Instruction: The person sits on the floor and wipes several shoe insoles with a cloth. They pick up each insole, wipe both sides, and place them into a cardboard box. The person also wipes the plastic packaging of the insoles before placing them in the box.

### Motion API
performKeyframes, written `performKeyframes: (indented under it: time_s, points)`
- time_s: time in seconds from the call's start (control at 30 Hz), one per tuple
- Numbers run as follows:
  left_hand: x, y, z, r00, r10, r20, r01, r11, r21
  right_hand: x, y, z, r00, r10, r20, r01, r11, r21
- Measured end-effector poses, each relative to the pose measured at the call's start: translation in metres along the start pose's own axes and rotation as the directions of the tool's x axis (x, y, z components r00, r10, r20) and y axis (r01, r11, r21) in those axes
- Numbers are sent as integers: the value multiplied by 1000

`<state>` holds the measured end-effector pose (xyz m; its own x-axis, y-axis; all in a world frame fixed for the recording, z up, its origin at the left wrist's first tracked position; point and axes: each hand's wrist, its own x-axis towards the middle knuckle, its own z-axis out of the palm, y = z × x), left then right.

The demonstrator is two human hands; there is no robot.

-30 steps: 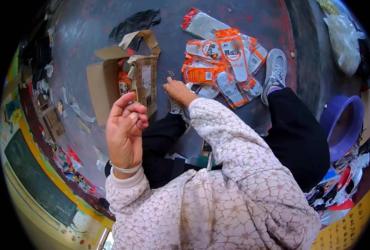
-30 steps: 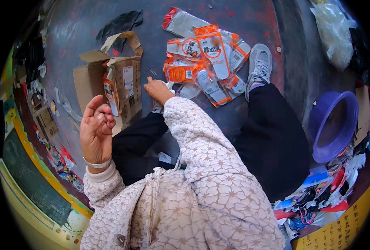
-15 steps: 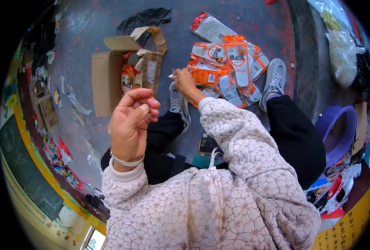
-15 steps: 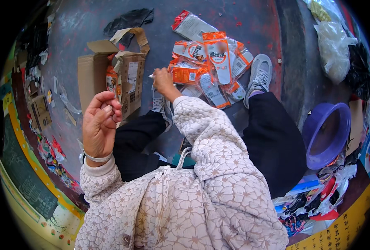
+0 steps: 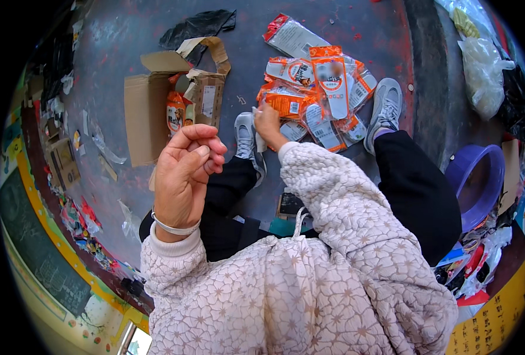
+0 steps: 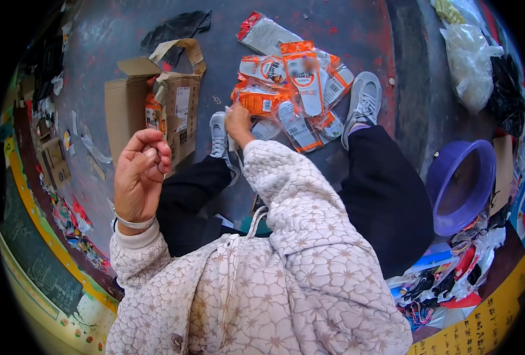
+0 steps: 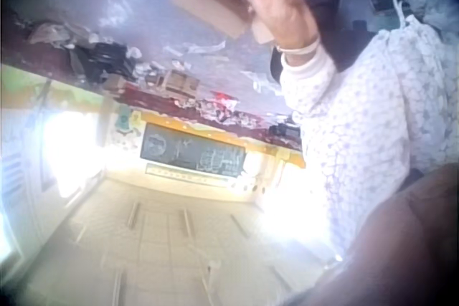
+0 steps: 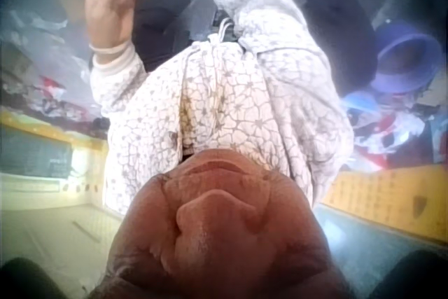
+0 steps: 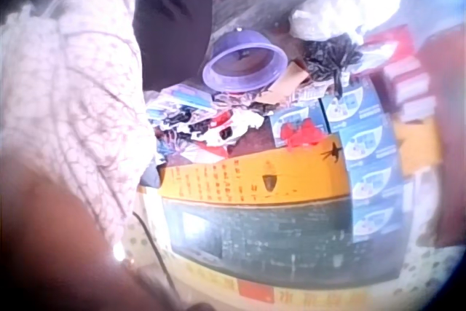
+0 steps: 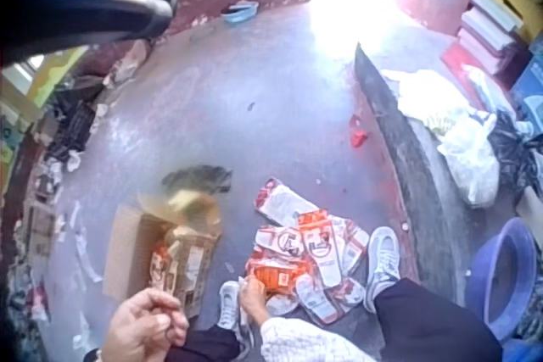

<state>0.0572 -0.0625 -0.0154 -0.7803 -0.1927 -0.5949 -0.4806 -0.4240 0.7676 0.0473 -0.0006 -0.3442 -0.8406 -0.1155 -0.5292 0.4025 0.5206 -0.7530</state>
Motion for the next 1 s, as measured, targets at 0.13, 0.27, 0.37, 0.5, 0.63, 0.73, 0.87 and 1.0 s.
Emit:
performKeyframes:
  time_s: [0.13,0.27,0.37,0.5,0.63,0.73,0.87,1.0]
  points:
    - [0,-2,-2,1000,-16,4,16,1000,21,-14,-4,-8,954,99,283,-12,955,-295]
    - [2,1,9,999,-18,49,16,999,51,-4,32,-9,933,44,358,40,974,-224]
    - [-1,-2,8,998,10,66,-12,999,32,12,-31,-64,940,160,300,-196,976,93]
    - [2,7,25,990,45,137,-56,996,76,76,-1,-115,968,224,110,-240,955,172]
    - [4,4,31,990,40,139,-48,998,48,47,-9,-183,884,347,-313,-393,914,-99]
    - [5,5,44,983,41,178,-53,997,62,44,18,-190,883,248,-399,-367,894,-258]
    - [3,4,54,981,38,190,-56,995,88,47,30,-174,885,199,-422,-378,836,-398]
    - [3,1,48,983,30,179,-43,997,70,45,29,-174,885,212,-414,-396,811,-431]
